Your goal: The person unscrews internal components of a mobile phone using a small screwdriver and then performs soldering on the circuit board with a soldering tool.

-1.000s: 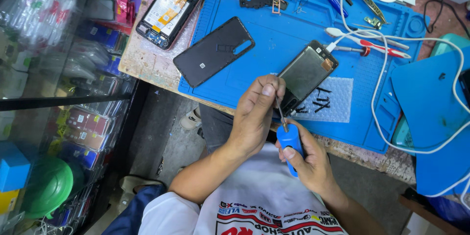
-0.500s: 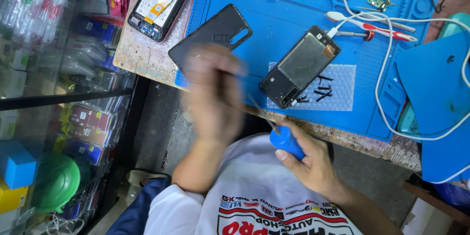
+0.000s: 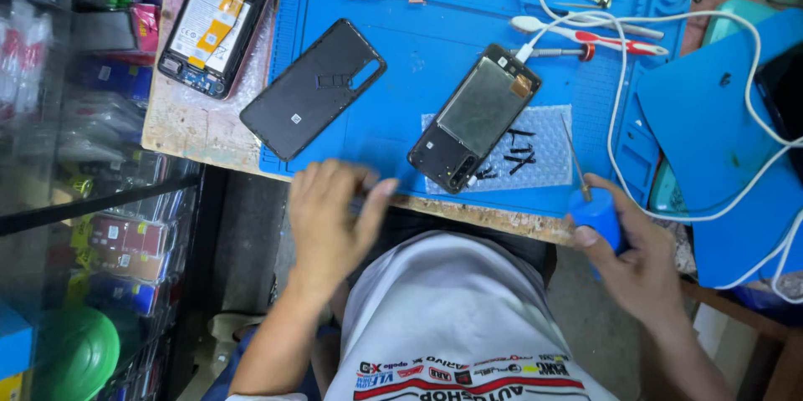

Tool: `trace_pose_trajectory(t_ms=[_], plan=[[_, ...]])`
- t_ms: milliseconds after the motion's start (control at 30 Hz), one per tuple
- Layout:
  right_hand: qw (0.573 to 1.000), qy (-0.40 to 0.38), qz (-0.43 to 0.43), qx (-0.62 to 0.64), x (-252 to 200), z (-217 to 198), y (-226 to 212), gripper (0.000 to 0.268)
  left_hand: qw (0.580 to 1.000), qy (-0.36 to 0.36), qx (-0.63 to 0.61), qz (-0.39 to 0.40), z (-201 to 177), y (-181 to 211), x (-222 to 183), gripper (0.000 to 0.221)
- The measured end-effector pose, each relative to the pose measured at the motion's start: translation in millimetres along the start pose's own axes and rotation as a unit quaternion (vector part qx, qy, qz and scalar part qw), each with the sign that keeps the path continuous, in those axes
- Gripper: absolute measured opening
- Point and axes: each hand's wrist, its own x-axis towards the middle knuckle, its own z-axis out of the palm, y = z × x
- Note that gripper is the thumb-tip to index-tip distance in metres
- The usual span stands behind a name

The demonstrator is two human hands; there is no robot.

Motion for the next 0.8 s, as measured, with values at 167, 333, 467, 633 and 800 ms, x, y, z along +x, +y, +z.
trace_pose_trajectory(t_ms=[167, 333, 467, 633, 800], plan=[[0.975, 0.009, -0.056, -0.214, 35.1, -17.6, -30.8, 0.057, 1.000, 0.007, 0.005, 0.012, 32.4, 37.3, 19.1, 0.079], [0.951, 0.001, -0.069, -0.301, 75.2, -9.5, -47.8, 0.055, 1.000, -0.012, 0.022, -0.014, 45.7, 44.6, 30.7, 0.083], [0.940, -0.011, -0.110, -0.324, 85.1, -12.9, -58.0, 0.054, 0.999, -0.021, -0.023, -0.037, 48.3, 48.1, 28.6, 0.082], [0.942, -0.004, -0.098, -0.321, 86.5, -17.5, -61.1, 0.057, 0.996, -0.007, -0.090, -0.006, 51.5, 49.8, 27.8, 0.079], [0.937, 0.002, -0.102, -0.333, 90.6, -23.9, -60.1, 0.056, 0.989, -0.004, -0.150, 0.003, 57.5, 43.7, 24.1, 0.071]])
